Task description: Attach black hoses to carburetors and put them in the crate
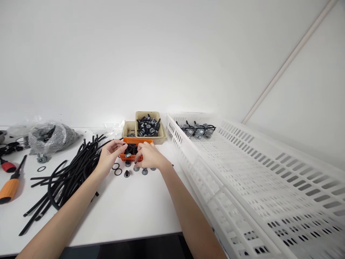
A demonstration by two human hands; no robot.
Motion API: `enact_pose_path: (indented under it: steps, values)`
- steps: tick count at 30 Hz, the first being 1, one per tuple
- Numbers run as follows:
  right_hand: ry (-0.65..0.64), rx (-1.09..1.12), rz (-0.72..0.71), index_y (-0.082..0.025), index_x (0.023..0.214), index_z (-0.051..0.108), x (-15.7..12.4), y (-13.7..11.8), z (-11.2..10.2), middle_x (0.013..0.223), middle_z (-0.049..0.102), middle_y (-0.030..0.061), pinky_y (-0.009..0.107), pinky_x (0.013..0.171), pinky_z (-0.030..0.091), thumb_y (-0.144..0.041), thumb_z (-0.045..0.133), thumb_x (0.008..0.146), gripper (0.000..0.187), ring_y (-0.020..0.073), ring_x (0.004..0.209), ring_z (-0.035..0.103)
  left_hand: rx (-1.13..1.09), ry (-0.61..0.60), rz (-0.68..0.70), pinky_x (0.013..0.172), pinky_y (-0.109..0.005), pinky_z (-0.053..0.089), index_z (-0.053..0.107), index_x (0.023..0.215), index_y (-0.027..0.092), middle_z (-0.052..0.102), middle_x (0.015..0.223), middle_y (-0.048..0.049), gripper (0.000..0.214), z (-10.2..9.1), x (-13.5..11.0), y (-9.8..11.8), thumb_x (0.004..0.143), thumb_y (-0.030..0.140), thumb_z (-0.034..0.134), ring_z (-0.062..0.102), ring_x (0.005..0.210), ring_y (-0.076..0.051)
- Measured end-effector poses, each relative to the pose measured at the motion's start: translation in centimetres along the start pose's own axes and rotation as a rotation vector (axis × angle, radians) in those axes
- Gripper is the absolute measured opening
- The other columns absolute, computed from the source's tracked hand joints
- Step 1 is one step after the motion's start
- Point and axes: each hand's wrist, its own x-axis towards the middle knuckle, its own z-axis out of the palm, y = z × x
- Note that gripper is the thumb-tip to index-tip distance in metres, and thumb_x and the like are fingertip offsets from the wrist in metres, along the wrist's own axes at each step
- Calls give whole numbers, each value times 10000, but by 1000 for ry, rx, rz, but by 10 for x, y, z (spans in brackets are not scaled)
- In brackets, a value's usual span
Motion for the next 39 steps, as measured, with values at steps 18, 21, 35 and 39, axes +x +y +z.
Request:
enact_pose_path:
  steps: [18,21,35,39]
  values:
    - [855,312,204,-196,793,616,5,17,0,620,468,-12,295,683,434,-332,553,884,175,164,643,504,760,-415,410,651,-292,448,693,835,238,676,720,-28,116,3,-11,-2,811,330,627,596,664,-174]
    - [831,233,193,-196,804,616,5,18,4,622,472,-8,299,707,436,-314,537,893,168,175,673,525,917,-513,516,680,-309,434,700,834,258,692,735,-32,133,3,-11,-7,841,335,592,597,682,-189]
    - [737,190,153,-196,833,632,7,13,11,707,607,26,312,751,435,-306,540,892,155,182,730,570,902,-506,486,719,-324,412,701,816,269,693,726,-20,156,-1,-4,-10,788,421,684,598,693,-205]
    - [755,410,160,-194,833,639,8,9,12,752,659,30,296,730,471,-312,572,867,140,171,737,619,889,-373,509,790,-350,429,677,934,249,705,818,-39,263,-2,-4,-8,795,473,670,622,752,-222]
